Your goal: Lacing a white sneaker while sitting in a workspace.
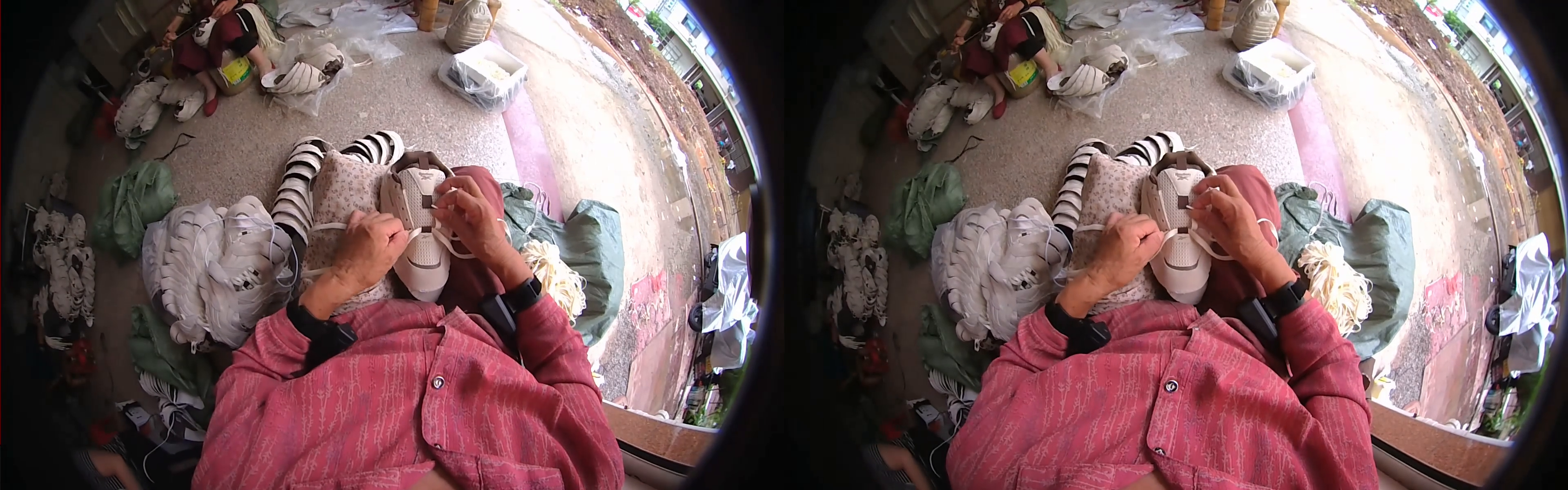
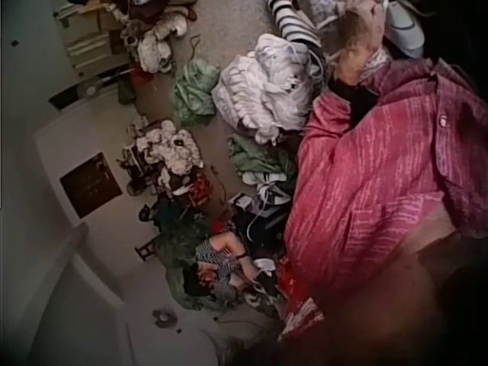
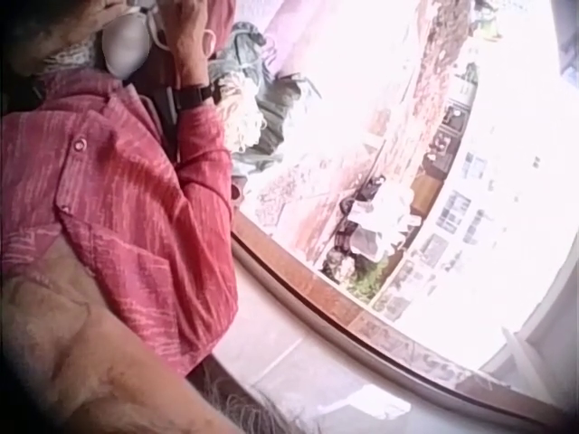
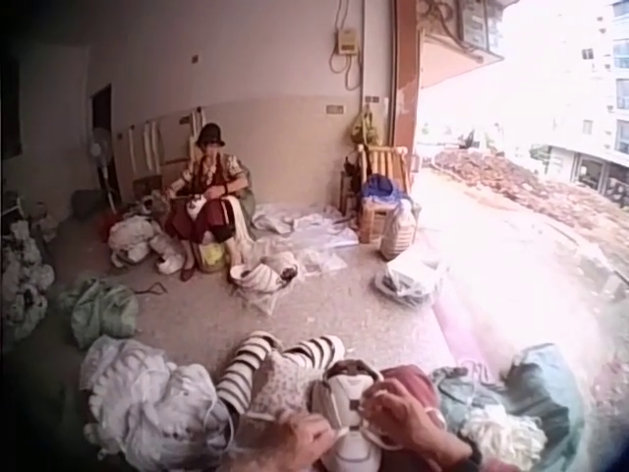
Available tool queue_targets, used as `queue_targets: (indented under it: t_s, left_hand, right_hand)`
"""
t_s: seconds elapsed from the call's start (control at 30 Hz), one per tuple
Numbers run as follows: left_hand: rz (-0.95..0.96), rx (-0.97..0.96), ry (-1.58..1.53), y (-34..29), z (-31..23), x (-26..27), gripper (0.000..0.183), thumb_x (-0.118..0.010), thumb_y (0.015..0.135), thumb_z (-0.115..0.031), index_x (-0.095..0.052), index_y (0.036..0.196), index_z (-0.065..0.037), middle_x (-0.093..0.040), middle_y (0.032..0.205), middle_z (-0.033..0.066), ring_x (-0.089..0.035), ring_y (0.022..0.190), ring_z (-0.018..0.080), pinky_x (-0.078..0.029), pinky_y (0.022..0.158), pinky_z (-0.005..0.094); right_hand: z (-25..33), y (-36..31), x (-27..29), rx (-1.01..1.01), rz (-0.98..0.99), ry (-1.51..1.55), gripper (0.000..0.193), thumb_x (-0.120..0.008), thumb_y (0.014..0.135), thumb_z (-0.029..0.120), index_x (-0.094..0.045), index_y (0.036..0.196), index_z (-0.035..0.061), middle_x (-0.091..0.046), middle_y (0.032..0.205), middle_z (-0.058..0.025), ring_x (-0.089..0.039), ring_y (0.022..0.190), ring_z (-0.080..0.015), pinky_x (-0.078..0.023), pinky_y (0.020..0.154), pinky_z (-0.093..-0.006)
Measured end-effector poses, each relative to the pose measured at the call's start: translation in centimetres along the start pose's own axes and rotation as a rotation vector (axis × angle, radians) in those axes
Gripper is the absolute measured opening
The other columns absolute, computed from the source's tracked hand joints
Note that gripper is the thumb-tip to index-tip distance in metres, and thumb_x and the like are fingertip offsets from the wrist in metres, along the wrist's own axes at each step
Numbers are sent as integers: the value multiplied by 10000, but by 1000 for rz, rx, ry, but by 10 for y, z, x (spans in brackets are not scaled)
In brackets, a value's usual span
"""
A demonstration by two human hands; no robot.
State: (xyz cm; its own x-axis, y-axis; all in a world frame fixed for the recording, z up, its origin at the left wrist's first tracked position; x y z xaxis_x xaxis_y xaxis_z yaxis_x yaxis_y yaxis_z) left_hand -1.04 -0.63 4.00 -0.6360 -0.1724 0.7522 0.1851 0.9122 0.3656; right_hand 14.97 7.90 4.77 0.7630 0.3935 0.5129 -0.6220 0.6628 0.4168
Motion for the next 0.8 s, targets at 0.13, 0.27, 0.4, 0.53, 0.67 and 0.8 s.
queue_targets:
  t_s: [0.13, 0.27, 0.4, 0.53, 0.67, 0.8]
  left_hand:
    - [-26, 66, 42, 0, 2, 1, 194, -579, 857, -182, -566, 707, -61, -562, 717, 71, -566, 754, 275, -364, 745, 405]
    - [-79, 79, 57, 1, 0, -2, 188, -570, 848, -159, -565, 692, -55, -576, 729, 101, -568, 766, 303, -373, 744, 426]
    - [-112, 53, 122, 11, -8, -8, 180, -564, 837, -132, -575, 681, -43, -577, 731, 142, -575, 788, 343, -408, 749, 468]
    - [107, 53, 141, 16, -4, 3, 113, -626, 805, -151, -606, 779, -43, -592, 833, 142, -584, 841, 346, -440, 772, 461]
    - [-136, -173, 160, 22, -20, 34, 354, -742, 715, -178, -561, 1002, -78, -525, 1061, 110, -586, 944, 305, -465, 827, 437]
    - [155, -284, 151, 36, -19, 28, 336, -744, 719, -211, -572, 973, -72, -534, 1021, 92, -601, 947, 300, -481, 803, 422]
  right_hand:
    - [2, -1, 1, 13, -11, -11, 129, -708, 839, 38, -604, 914, 25, -558, 1125, -81, -573, 885, -159, -466, 721, -269]
    - [-3, -1, -1, -45, 10, 44, 127, -706, 840, 38, -605, 917, 27, -557, 1122, -84, -567, 929, -181, -471, 747, -283]
    - [3, 0, 2, 80, -27, -31, 107, -693, 845, 52, -598, 890, 34, -567, 1075, -121, -575, 991, -266, -483, 804, -336]
    - [8, 3, 5, -6, 38, -66, 96, -709, 840, 81, -643, 901, 49, -576, 1097, -111, -581, 1006, -279, -489, 826, -362]
    - [36, 5, 14, 125, 2, -177, 94, -680, 857, 71, -674, 949, 51, -639, 914, -82, -647, 871, -245, -509, 735, -342]
    - [47, 7, 14, -88, 7, -50, 202, -601, 889, 10, -606, 1090, 15, -632, 806, -112, -603, 667, -220, -488, 630, -309]
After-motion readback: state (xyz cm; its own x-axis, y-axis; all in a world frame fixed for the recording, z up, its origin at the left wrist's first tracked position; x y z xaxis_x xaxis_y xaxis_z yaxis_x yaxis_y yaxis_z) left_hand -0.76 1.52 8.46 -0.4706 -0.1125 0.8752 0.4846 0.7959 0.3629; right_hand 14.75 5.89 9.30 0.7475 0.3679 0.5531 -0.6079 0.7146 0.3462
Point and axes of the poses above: each hand's wrist, its own y-axis towards the middle knuckle, its own x-axis out of the back of the hand, z = x × y, the point moved 6 cm from there along y, towards the middle knuckle
